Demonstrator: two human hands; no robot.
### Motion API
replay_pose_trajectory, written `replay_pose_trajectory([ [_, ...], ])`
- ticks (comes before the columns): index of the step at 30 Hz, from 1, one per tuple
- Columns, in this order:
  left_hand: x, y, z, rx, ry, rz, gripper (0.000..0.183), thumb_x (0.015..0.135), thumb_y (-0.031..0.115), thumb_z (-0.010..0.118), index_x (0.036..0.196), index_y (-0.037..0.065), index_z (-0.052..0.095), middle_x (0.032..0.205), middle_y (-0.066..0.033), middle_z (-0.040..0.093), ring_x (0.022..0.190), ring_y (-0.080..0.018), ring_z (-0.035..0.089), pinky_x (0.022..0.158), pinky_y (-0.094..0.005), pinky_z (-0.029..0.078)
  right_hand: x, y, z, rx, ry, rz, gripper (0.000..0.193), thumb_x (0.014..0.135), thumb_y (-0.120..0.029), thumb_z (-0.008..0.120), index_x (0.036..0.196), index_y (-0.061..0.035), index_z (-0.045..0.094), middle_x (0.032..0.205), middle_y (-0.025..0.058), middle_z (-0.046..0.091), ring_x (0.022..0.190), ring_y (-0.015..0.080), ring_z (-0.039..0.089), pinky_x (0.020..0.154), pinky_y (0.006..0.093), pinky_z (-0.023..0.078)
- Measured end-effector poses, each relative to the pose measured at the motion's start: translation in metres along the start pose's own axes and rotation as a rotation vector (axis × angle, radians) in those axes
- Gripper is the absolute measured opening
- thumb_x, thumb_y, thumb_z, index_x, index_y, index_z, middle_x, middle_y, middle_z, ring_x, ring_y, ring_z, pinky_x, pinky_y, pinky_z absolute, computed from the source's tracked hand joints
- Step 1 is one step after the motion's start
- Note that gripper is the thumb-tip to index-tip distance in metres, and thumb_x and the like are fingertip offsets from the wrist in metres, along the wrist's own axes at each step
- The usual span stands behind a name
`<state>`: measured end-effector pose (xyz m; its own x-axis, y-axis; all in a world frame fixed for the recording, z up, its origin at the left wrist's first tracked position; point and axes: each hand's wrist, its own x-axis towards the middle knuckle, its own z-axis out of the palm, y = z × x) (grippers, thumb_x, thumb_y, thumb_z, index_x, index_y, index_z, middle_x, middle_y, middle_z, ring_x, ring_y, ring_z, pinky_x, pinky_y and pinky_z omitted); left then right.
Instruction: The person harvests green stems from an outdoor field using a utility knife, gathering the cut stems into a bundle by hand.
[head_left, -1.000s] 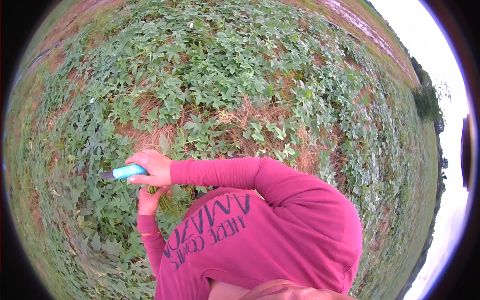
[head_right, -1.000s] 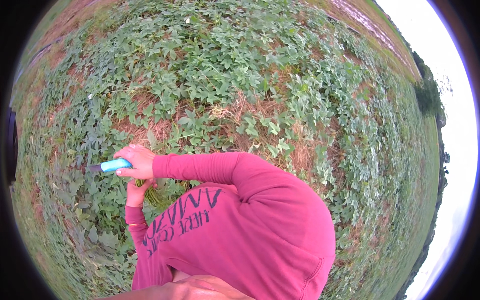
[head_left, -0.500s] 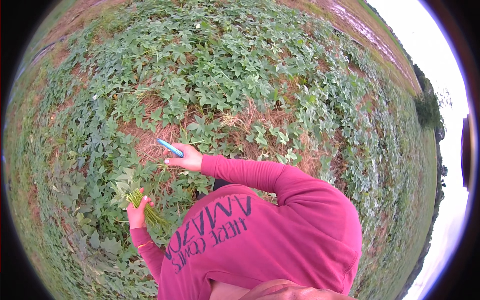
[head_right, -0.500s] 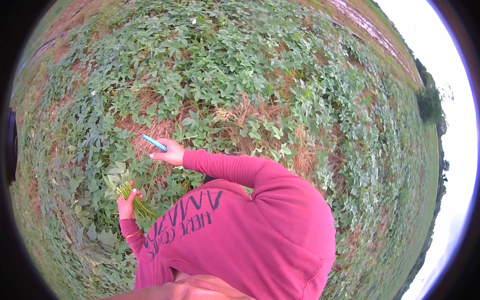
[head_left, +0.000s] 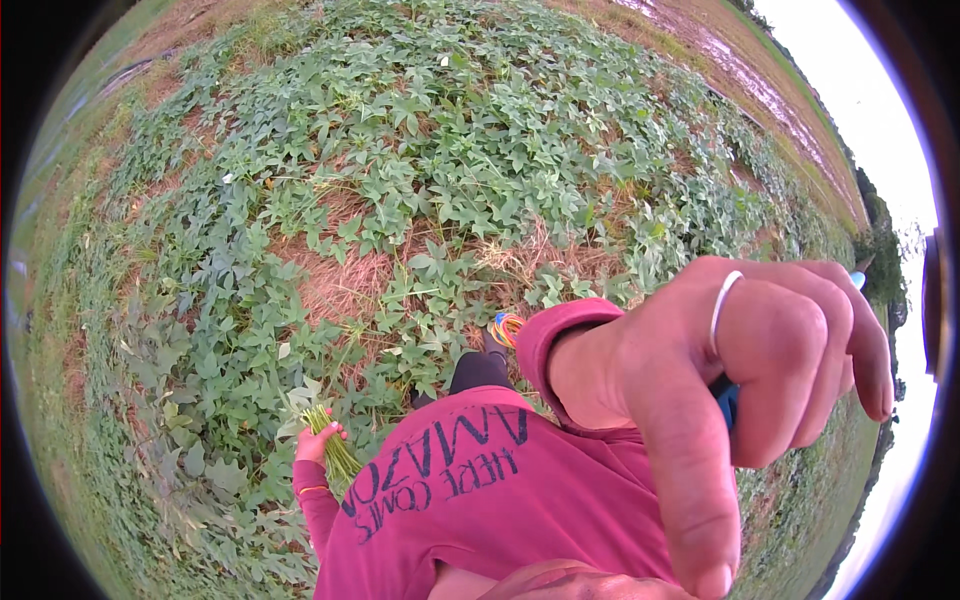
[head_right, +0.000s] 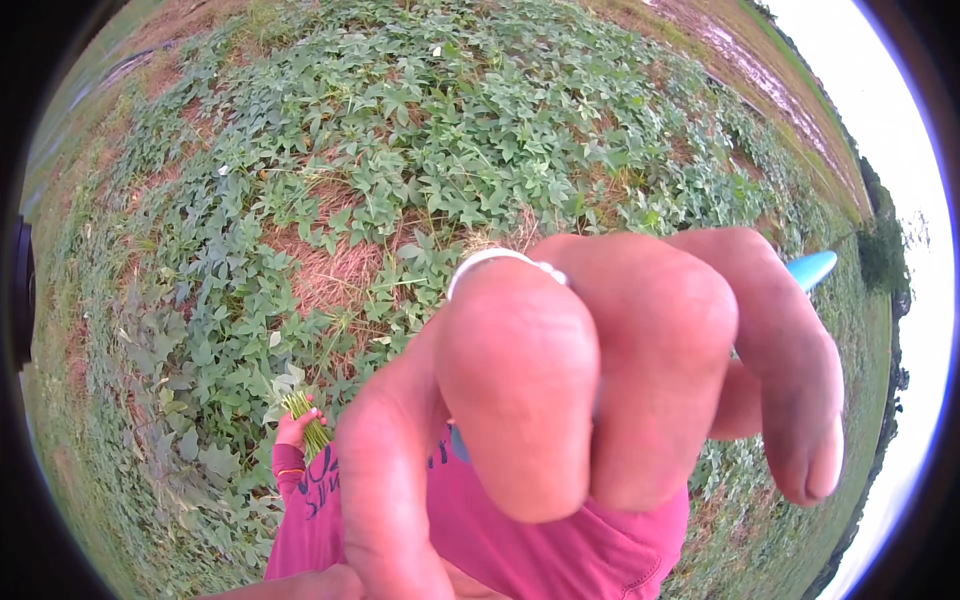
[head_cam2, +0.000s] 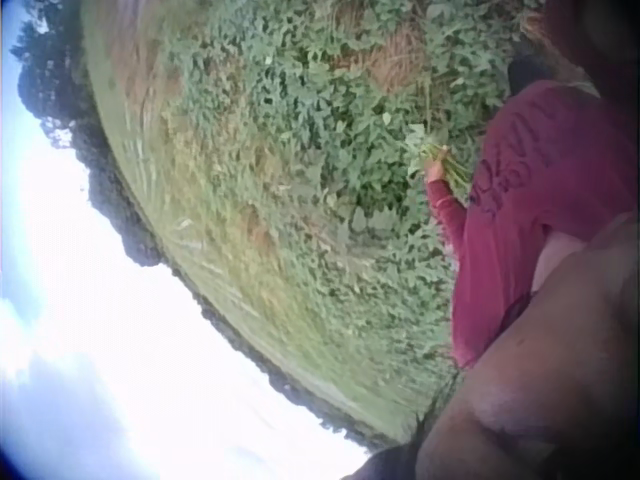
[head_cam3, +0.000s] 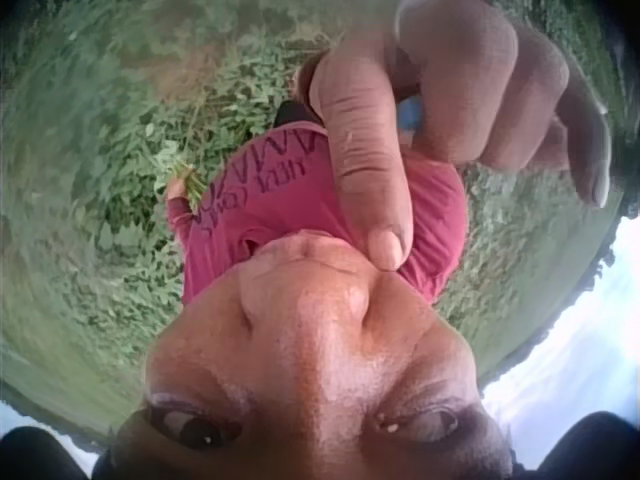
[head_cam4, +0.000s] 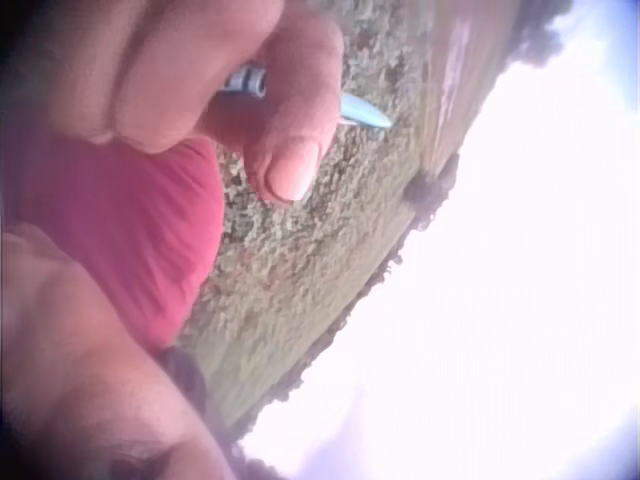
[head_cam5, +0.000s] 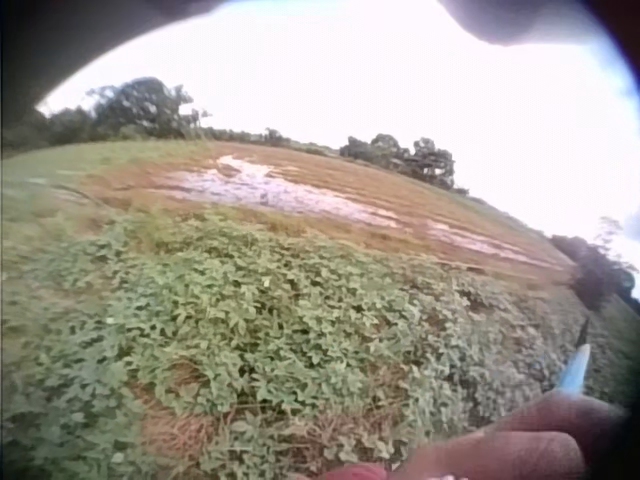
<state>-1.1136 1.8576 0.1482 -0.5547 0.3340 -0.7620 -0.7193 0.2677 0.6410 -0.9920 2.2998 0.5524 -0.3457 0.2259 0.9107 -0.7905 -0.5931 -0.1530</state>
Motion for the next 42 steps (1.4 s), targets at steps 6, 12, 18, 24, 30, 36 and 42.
replay_pose_trajectory([
  [6, 0.003, 0.005, 0.059, -0.094, -0.193, -0.118, 0.037, 0.087, 0.004, 0.068, 0.123, 0.003, 0.058, 0.087, -0.0093, 0.066, 0.075, -0.0234, 0.068, 0.068, -0.0389, 0.058, 0.017, -0.006, 0.012, -0.17, -0.079, 0.046, 0.033, 0.103, -0.035, 0.045, 0.12, -0.0105, 0.06, 0.073, -0.0016, 0.045, 0.069, 0.013, 0.045, 0.067, 0.0398, 0.047],
  [12, 0.006, 0.008, 0.086, -0.309, -0.221, -0.149, 0.021, 0.089, 0.008, 0.068, 0.107, 0.003, 0.058, 0.088, -0.0089, 0.065, 0.079, -0.0237, 0.068, 0.071, -0.0419, 0.06, 0.024, 0.04, -0.014, -0.111, -0.038, 0.115, 0.029, 0.101, -0.032, 0.05, 0.115, -0.0099, 0.064, 0.071, -0.0024, 0.046, 0.068, 0.0121, 0.044, 0.066, 0.0346, 0.043],
  [18, 0.034, 0.025, 0.091, -0.383, -0.238, -0.209, 0.019, 0.09, 0.013, 0.068, 0.103, 0.003, 0.059, 0.091, -0.008, 0.066, 0.091, -0.0251, 0.07, 0.079, -0.0425, 0.06, 0.026, 0.13, -0.091, 0.03, 0.113, 0.338, 0.026, 0.099, -0.03, 0.056, 0.109, -0.0092, 0.068, 0.07, -0.0031, 0.047, 0.068, 0.0112, 0.044, 0.064, 0.0294, 0.039],
  [24, 0.057, 0.001, 0.081, -0.434, 0.251, -0.106, 0.023, 0.089, 0.01, 0.07, 0.106, 0.001, 0.059, 0.099, -0.0121, 0.069, 0.091, -0.0251, 0.071, 0.074, -0.0372, 0.059, -0.15, 0.248, -0.301, -0.226, 0.708, 1.17, 0.025, 0.097, -0.013, 0.057, 0.118, 0.0013, 0.057, 0.08, 0.0032, 0.049, 0.066, 0.0118, 0.046, 0.061, 0.0309, 0.041],
  [30, 0.075, -0.068, 0.123, -0.332, 0.183, -0.243, 0.034, 0.089, 0.007, 0.069, 0.121, 0.0, 0.061, 0.096, -0.0097, 0.071, 0.087, -0.018, 0.069, 0.078, -0.0337, 0.056, -0.426, 0.335, -0.4, -1.147, -0.147, 1.506, 0.022, 0.088, -0.011, 0.065, 0.109, -0.0073, 0.067, 0.098, 0.0129, 0.066, 0.091, 0.0286, 0.066, 0.083, 0.0365, 0.052],
  [36, 0.069, -0.135, 0.201, -0.838, 0.141, -0.583, 0.029, 0.09, 0.008, 0.069, 0.117, 0.001, 0.061, 0.103, -0.014, 0.071, 0.091, -0.0229, 0.071, 0.077, -0.035, 0.058, -0.545, 0.47, -0.306, -0.866, -1.235, 1.214, 0.029, 0.077, -0.007, 0.064, 0.102, -0.0184, 0.073, 0.15, 0.0104, 0.041, 0.129, 0.0348, 0.046, 0.108, 0.0522, 0.033],
  [42, 0.075, -0.151, 0.199, -0.674, 0.074, -0.53, 0.027, 0.091, 0.011, 0.068, 0.115, 0.002, 0.06, 0.102, -0.0128, 0.072, 0.088, -0.0191, 0.071, 0.075, -0.0306, 0.056, -0.677, 0.486, -0.251, -0.782, -1.139, 1.473, 0.024, 0.078, -0.006, 0.062, 0.1, -0.0081, 0.07, 0.118, 0.0071, 0.059, 0.11, 0.0292, 0.059, 0.097, 0.0391, 0.047],
])
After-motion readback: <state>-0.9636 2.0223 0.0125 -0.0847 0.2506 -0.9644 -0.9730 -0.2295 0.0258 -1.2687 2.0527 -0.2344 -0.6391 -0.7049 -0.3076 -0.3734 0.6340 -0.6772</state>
